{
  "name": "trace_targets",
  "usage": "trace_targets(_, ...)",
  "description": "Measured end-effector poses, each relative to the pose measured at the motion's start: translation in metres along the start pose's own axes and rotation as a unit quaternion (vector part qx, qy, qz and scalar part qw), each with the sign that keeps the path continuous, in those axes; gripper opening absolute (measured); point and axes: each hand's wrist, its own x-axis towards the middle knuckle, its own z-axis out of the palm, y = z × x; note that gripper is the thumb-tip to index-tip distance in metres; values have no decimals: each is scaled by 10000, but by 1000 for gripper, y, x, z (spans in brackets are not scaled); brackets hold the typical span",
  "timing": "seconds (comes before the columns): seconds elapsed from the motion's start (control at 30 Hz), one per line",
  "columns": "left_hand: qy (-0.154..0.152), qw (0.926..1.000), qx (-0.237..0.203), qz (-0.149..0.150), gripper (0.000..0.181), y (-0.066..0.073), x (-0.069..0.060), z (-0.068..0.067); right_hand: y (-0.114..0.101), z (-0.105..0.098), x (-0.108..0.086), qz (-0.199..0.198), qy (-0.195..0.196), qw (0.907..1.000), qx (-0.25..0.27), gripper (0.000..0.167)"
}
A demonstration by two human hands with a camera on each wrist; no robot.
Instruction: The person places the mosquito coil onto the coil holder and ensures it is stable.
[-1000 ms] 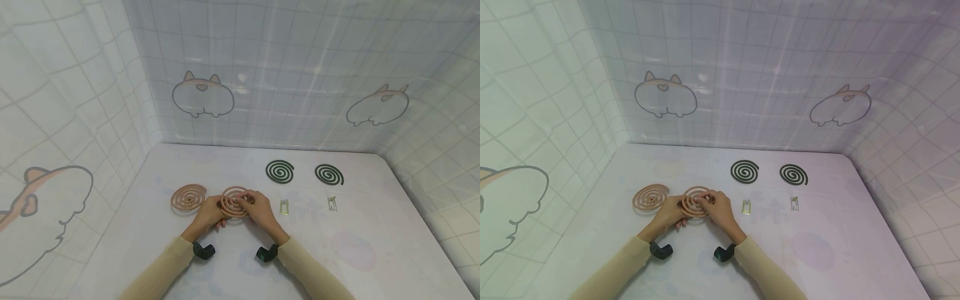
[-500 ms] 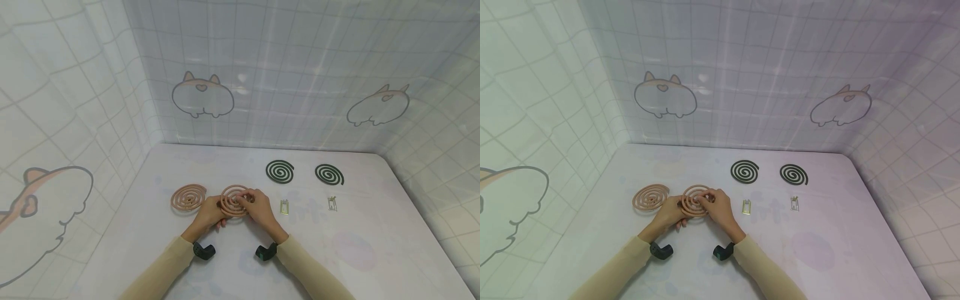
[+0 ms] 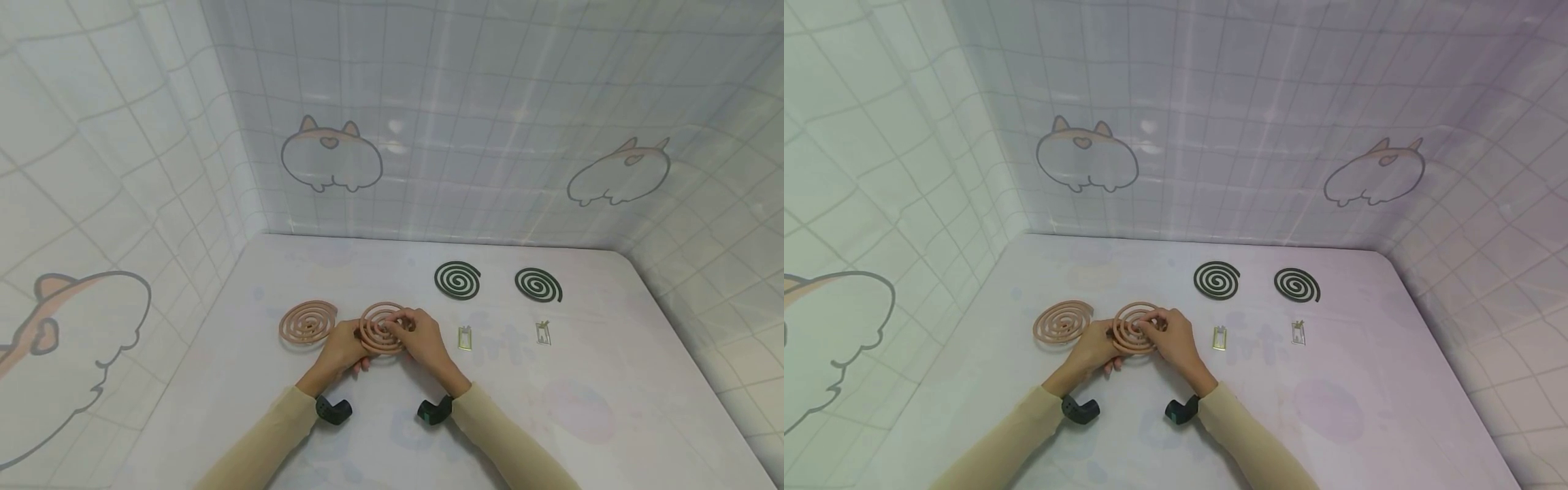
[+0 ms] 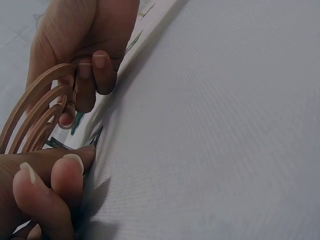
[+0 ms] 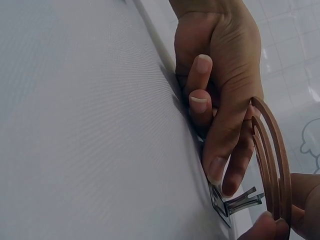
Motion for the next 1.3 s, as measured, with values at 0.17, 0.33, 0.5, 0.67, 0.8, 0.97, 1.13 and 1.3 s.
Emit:
trace_targets(0.17, -16, 10000, 30, 22, 20, 0, 0, 0, -1, -1, -2, -24, -13, 9999, 129, 16)
trace_targets(0.33, -29, 10000, 2, 61, 19, -1, 0, -1, -1, -2, -3, -80, -60, 9997, 212, 17)
trace_targets(0.5, -35, 10000, -22, 75, 18, -1, -1, 0, -1, -3, -3, -147, -168, 9997, 97, 17)
trace_targets(0.67, -34, 9999, -3, 105, 16, -1, -1, 0, -2, -6, -2, -235, -421, 9988, 32, 19)
trace_targets(0.8, -36, 9999, 14, 99, 17, -1, 0, 0, 0, -10, 0, -237, -690, 9971, 224, 22)
trace_targets(0.97, -44, 9999, 41, 155, 17, -2, 1, -1, 5, -16, 4, -142, -967, 9943, 417, 22)
trace_targets(1.13, -38, 9998, 42, 210, 13, -2, 2, -1, 8, -18, 5, -119, -1165, 9911, 632, 23)
trace_targets(1.3, -60, 9996, 133, 251, 11, -2, 2, -1, 12, -14, 6, -12, -1292, 9840, 1227, 25)
